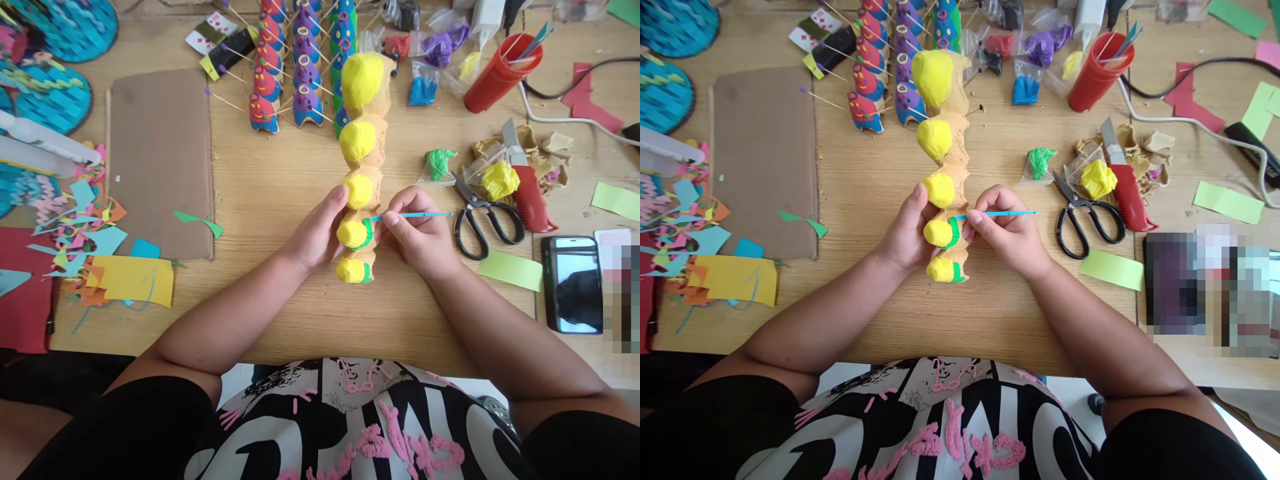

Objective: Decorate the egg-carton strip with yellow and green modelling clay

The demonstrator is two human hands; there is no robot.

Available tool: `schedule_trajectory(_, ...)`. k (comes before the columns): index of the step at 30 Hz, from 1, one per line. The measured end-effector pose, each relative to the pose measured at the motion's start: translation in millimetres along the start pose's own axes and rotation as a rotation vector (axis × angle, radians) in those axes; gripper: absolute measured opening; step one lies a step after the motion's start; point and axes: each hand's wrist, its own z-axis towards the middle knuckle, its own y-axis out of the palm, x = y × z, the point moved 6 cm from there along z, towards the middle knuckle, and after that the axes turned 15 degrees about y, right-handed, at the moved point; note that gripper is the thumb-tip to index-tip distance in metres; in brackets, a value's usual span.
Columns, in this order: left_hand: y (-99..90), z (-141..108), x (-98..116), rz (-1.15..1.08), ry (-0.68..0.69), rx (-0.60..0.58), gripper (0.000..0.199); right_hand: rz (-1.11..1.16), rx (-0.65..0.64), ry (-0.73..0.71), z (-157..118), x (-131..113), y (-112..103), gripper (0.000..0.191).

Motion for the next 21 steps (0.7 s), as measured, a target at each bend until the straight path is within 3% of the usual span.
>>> schedule_trajectory(9,-7.5,-1.0,-3.6,0.062,-0.039,0.065,0.061,-0.033,0.033,0.017,-0.5,-0.7,1.0,0.039)
schedule_trajectory(21,-8.8,-2.0,-5.6,0.105,-0.058,0.015,0.059,-0.051,0.024,0.045,-1.4,0.5,1.0,0.039)
